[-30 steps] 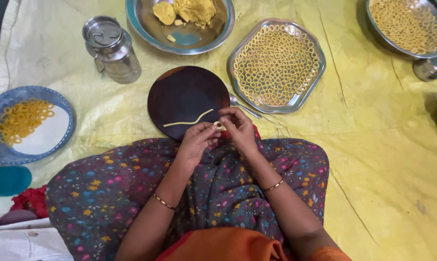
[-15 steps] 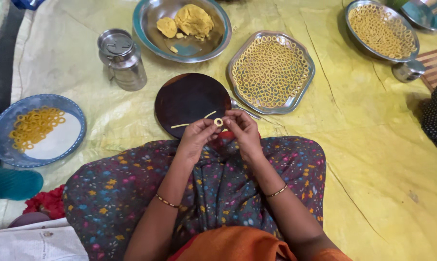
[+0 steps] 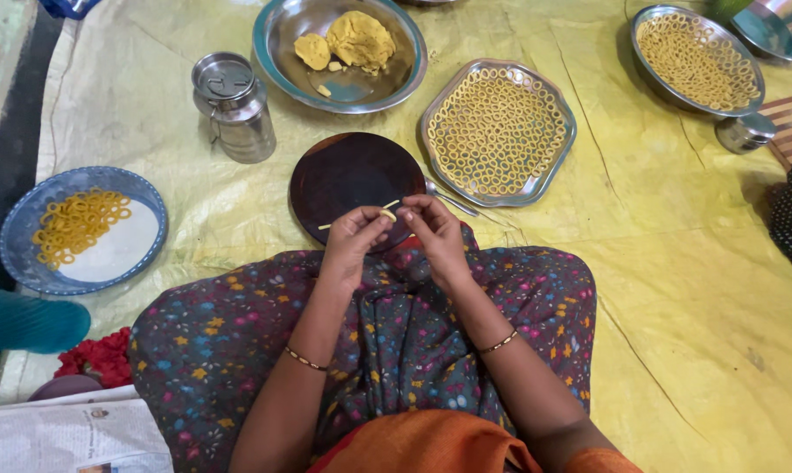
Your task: The person sits on the floor and rolls small pieces of yellow dough into thin ropes on a dark wooden board. They then shape the ropes into small rings and place them on a metal tray. The process is repeated continuously.
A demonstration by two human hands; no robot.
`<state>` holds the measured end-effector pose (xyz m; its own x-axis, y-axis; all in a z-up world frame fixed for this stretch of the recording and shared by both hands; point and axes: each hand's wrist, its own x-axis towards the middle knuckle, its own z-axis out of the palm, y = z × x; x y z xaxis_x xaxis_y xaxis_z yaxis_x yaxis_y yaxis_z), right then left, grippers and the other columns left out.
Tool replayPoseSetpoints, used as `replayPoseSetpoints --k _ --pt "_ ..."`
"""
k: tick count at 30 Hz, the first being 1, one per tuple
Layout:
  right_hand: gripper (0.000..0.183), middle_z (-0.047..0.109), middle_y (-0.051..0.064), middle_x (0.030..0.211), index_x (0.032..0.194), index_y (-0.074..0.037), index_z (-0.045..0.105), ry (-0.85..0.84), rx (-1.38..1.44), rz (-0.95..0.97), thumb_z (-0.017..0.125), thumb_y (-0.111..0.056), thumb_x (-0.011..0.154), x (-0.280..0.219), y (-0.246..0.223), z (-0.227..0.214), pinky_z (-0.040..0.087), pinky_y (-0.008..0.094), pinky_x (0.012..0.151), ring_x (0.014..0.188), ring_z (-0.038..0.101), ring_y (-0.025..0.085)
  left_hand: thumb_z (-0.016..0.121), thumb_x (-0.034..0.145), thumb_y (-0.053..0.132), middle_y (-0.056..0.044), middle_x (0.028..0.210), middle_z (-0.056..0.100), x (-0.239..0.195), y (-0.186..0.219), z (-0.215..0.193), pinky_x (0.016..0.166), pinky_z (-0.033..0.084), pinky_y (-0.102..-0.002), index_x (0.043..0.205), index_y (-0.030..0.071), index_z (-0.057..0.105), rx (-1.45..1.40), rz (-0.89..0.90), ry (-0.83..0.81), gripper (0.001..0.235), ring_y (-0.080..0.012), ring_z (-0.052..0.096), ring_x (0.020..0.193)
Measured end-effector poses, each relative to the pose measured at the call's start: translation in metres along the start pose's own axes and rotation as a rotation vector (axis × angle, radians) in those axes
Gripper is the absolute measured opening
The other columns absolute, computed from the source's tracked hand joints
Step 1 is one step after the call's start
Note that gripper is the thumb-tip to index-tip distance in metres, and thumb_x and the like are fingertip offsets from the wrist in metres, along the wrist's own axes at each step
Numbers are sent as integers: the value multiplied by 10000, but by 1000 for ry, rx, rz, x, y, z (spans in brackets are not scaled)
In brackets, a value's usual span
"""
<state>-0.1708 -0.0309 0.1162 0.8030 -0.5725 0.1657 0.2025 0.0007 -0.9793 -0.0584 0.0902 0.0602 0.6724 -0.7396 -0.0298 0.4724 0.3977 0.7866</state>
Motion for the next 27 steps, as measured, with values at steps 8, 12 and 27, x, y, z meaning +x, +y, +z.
replayPoseSetpoints --k 8,12,27 --pt "225 693 37 1138 1215 -5 653 -58 -308 -148 663 -30 992 1 -6 2 507 251 890 993 625 88 749 919 107 6 936 750 1 5 0 722 504 -206 1033 30 749 144 50 62 138 -46 658 828" --pt "239 690 32 1103 1228 -3 651 -95 -231 -145 656 -7 989 5 2 3 513 248 899 993 635 87 767 931 127 9 933 738 -2 5 -4 715 498 -212 1032 32 754 145 5 25 139 -50 643 816" --pt "258 728 41 995 1218 15 669 -104 -412 -151 687 -34 965 0 2 -31 542 251 826 899 660 88 697 982 251 -10 958 735 3 -5 7 803 554 -287 1032 57 745 92 -270 -138 207 -98 683 911"
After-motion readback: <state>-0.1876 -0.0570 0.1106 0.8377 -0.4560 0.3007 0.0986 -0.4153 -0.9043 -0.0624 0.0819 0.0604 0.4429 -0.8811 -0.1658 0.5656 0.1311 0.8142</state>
